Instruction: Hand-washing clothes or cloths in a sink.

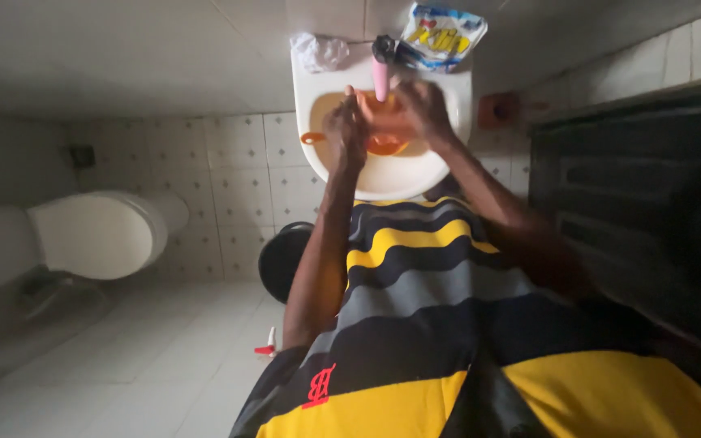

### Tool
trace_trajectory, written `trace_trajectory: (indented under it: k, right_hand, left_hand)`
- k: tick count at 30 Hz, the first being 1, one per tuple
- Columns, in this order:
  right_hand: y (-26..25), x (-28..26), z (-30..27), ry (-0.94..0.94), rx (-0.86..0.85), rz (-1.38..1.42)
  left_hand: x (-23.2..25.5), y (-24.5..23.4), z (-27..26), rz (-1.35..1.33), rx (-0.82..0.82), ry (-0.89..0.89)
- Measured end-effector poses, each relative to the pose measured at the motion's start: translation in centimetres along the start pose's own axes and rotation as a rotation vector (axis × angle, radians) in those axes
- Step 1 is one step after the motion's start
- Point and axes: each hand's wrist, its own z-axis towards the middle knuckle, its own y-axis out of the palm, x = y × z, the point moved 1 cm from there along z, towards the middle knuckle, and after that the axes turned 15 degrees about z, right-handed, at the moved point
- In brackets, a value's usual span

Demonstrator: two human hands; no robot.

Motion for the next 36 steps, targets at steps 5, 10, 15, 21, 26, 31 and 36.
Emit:
trace_trajectory:
  k: [5,10,15,21,26,31,36]
  right_hand:
    - [6.0,-3.0,-5.0,-0.411,-0.332,-0.476]
    - [3.7,-1.1,-1.9,-0.788,-0.27,-0.789]
    - [6.7,-3.3,-4.9,-0.877,-0.275,-0.756]
    - [-0.3,2.6,2.6,-0.59,-0.094,-0.611]
    - [-1.7,-0.4,1.1,-0.321,-0.172,-0.348]
    - [-4.7,-4.0,0.3,-0.225,-0.324,-0.338]
    - [-7.1,-5.5,0.6,-0.126,-0.415,-0.043]
  left_hand:
    - [-2.0,1.9,-0.4,0.262,-0.1,0.332]
    - [1.4,2.8,-2.2,0.386,-0.299,0.175]
    - [0.9,3.1,-0.9,0.355,-0.23,0.032]
    - [6.4,1.6,-3.4,-0.239,-0.341,-0.232]
    - [4.3,-1.2,-2.4,-0.215,-0.191,-0.032]
    - [6.8,-5.1,-3.0,-0.074,-0.184,0.156]
    - [8.1,-6.0,-2.9,0.203,0.022,0.176]
